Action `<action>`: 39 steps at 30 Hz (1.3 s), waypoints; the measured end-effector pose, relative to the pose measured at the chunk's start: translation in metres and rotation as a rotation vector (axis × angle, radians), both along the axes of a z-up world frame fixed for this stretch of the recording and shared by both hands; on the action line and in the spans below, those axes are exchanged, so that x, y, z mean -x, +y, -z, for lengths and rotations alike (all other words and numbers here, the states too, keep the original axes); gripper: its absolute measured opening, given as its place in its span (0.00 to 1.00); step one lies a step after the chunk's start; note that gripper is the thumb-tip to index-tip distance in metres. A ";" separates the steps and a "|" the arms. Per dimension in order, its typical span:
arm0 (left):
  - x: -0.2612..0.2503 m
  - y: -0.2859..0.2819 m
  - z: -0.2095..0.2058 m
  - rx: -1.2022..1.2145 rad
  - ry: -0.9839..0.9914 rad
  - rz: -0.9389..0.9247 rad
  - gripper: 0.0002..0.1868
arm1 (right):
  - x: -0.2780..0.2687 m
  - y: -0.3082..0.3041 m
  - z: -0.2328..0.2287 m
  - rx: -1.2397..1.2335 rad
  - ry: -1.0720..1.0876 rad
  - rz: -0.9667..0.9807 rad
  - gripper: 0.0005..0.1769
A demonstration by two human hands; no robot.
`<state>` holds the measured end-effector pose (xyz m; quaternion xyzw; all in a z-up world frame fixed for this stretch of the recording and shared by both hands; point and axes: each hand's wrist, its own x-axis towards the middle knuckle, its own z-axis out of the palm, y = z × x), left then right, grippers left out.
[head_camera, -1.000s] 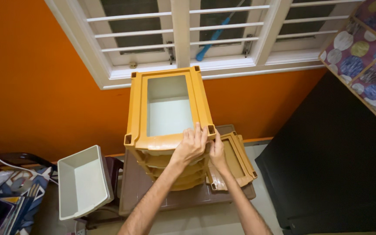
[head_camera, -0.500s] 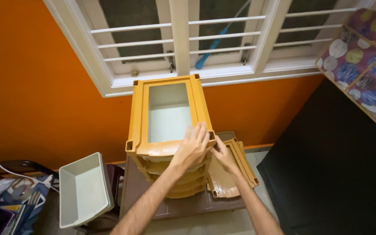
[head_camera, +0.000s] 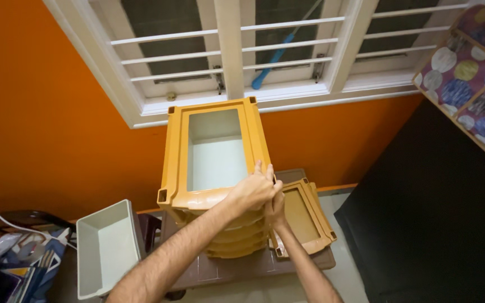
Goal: The person assembles modular storage bins by snapping yellow plastic corner pieces onto white rectangular containers. They repeatedly attach and detach the corner connectors, stacking the bins and organizing the loose corner pieces on a nearby surface.
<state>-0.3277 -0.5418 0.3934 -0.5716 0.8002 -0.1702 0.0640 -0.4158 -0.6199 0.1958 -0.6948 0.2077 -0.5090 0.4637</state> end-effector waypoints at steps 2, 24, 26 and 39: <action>0.001 -0.004 0.001 -0.006 -0.007 0.026 0.25 | -0.001 -0.001 0.000 0.122 -0.069 0.012 0.26; -0.042 0.099 0.015 0.403 0.594 -0.109 0.33 | 0.027 -0.006 -0.020 -0.033 0.306 -0.075 0.28; -0.056 0.146 0.014 0.660 0.588 -0.271 0.30 | 0.049 0.006 -0.044 0.082 0.274 -0.011 0.26; -0.096 0.187 0.117 0.956 1.380 -0.611 0.29 | -0.017 0.077 -0.166 1.150 0.655 0.125 0.45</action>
